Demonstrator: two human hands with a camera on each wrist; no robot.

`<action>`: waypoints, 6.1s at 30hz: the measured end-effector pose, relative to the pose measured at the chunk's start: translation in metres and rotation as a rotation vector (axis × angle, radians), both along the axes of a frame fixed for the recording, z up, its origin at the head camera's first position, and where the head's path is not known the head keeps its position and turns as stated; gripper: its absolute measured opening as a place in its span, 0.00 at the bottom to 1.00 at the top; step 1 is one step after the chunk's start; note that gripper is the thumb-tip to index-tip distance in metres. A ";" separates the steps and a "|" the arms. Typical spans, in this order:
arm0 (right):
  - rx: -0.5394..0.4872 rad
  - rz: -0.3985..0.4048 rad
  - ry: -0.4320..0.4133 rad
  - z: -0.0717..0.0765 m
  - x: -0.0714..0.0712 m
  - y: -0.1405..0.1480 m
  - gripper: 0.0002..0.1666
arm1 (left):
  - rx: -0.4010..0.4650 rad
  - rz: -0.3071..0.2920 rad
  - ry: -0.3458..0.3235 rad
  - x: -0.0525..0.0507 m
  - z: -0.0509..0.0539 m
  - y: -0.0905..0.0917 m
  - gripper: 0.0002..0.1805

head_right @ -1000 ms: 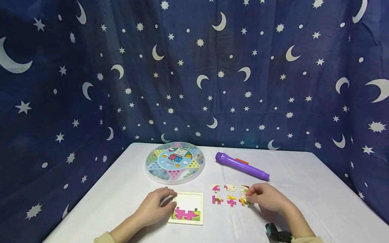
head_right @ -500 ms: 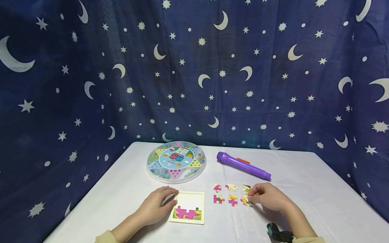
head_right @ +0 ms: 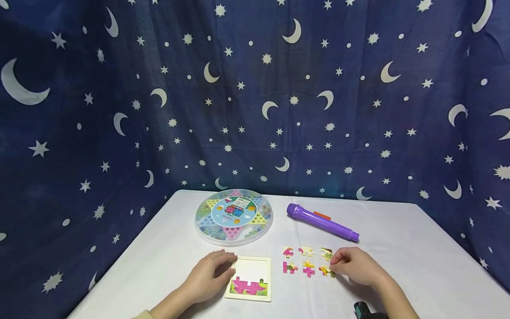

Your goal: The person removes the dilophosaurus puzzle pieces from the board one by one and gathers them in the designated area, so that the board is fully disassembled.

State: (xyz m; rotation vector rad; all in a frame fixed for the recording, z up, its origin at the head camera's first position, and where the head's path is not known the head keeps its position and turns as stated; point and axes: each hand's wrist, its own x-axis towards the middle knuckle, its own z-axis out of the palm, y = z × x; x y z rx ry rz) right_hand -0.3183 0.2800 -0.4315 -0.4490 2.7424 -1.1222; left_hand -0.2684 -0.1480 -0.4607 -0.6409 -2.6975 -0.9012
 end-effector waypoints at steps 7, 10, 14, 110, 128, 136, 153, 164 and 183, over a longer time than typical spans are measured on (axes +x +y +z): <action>-0.004 -0.061 -0.004 -0.001 0.002 -0.001 0.09 | 0.010 -0.020 0.000 0.001 0.001 0.002 0.19; -0.015 -0.108 -0.033 -0.002 0.003 -0.002 0.09 | 0.020 -0.022 -0.025 0.004 -0.001 0.002 0.19; -0.046 -0.152 -0.055 -0.002 0.005 -0.003 0.10 | 0.031 -0.021 -0.024 0.006 -0.004 0.003 0.19; -0.139 0.439 0.088 0.002 0.044 -0.194 0.18 | -0.007 0.021 0.072 -0.003 0.001 0.005 0.13; -0.179 0.412 0.113 -0.001 0.043 -0.195 0.09 | -0.019 -0.011 0.088 0.000 0.000 0.003 0.18; -0.184 0.334 0.095 0.004 0.043 -0.184 0.09 | 0.010 -0.037 0.041 0.001 -0.001 0.003 0.19; -0.278 0.320 0.078 0.011 0.040 -0.118 0.07 | -0.024 0.015 0.011 0.004 0.003 0.005 0.21; -0.267 0.279 0.128 0.014 0.036 -0.089 0.07 | -0.011 0.031 -0.011 0.004 0.003 0.004 0.22; -0.211 0.301 0.087 0.005 0.035 -0.084 0.06 | 0.012 0.061 0.006 0.003 0.003 0.005 0.20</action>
